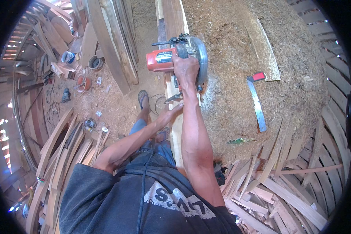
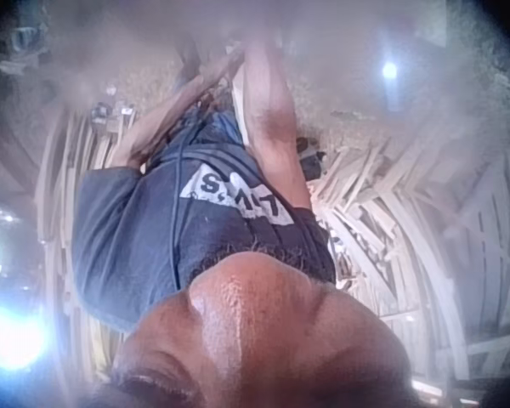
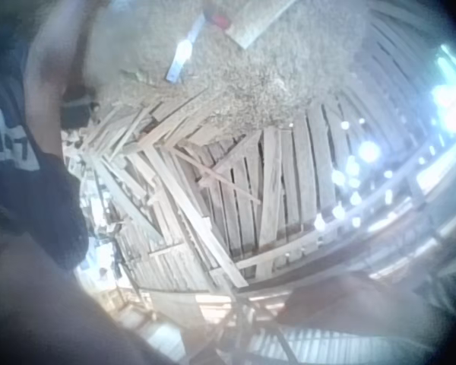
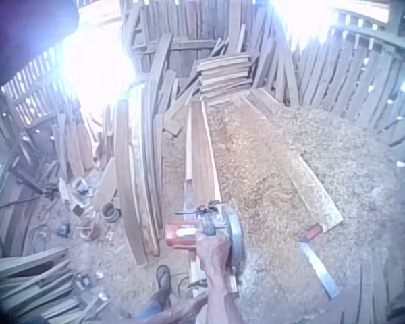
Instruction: The person uses an electric planer to smooth the surface of a long wooden plank, repeatedly running the tool along its length. They then measure and mark the wood with a ruler and pencil before cutting it with a circular saw.
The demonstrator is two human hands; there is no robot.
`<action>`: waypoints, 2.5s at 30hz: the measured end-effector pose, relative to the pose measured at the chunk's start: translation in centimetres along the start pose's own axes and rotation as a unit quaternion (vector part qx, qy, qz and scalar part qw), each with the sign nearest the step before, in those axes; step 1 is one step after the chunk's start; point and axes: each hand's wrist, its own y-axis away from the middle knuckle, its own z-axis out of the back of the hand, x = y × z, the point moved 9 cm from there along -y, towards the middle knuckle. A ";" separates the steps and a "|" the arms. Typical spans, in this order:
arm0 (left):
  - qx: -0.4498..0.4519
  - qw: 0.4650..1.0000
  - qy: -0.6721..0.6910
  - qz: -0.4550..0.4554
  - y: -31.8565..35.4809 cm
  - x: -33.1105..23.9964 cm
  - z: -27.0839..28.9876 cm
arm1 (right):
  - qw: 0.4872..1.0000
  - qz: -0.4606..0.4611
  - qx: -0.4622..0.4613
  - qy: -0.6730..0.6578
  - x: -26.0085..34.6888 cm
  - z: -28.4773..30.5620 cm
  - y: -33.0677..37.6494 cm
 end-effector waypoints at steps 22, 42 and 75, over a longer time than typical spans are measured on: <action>0.051 0.998 0.006 0.021 -1.1 1.3 0.2 | 1.000 0.001 -0.007 0.001 1.0 -1.3 -2.7; 0.044 0.999 0.009 0.020 -2.0 3.8 0.9 | 1.000 -0.005 0.001 0.006 1.5 -2.9 -5.8; 0.063 0.990 0.121 0.043 -3.5 8.5 0.1 | 0.999 -0.035 0.001 -0.040 4.6 -3.6 -8.3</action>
